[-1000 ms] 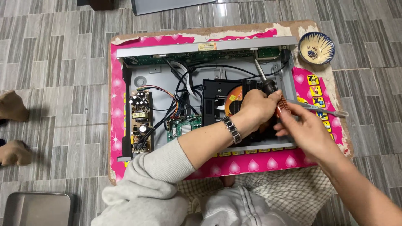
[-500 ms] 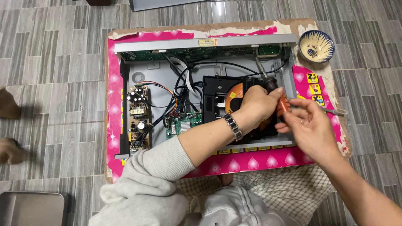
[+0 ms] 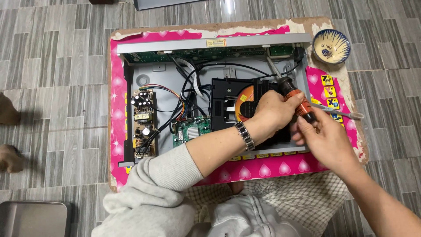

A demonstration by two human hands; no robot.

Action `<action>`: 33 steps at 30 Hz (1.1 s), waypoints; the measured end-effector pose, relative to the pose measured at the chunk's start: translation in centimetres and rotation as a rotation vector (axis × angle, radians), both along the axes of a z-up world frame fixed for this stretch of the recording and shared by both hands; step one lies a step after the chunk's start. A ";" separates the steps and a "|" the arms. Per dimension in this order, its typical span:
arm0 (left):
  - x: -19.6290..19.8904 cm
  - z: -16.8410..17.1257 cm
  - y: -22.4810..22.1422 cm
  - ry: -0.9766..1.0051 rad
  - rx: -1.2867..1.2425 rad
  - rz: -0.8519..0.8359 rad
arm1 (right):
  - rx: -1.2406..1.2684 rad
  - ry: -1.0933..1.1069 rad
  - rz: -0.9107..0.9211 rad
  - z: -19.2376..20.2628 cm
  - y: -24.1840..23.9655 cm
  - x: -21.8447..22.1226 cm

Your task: Repair an electronic device by unscrewing components and adjusting internal parts.

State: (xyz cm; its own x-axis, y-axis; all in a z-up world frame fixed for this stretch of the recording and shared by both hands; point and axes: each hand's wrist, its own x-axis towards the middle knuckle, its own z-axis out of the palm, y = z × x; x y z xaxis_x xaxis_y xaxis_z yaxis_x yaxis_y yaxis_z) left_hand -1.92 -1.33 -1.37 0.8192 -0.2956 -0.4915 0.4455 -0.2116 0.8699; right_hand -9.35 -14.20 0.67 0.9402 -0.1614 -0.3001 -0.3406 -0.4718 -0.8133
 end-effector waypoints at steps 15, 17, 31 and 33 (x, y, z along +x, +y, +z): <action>-0.7 0.9 0.0 0.149 -0.207 0.073 | -0.142 0.060 0.031 -0.2 -0.2 0.2; -0.5 1.8 0.2 0.097 -0.126 0.081 | -0.431 -0.027 0.116 1.1 1.0 -0.4; -0.7 1.1 1.4 0.101 -0.138 0.021 | 0.130 0.049 -0.016 -1.3 -0.9 0.6; -0.5 0.7 0.9 0.079 -0.067 0.033 | -0.263 -0.107 0.115 1.0 0.8 -0.1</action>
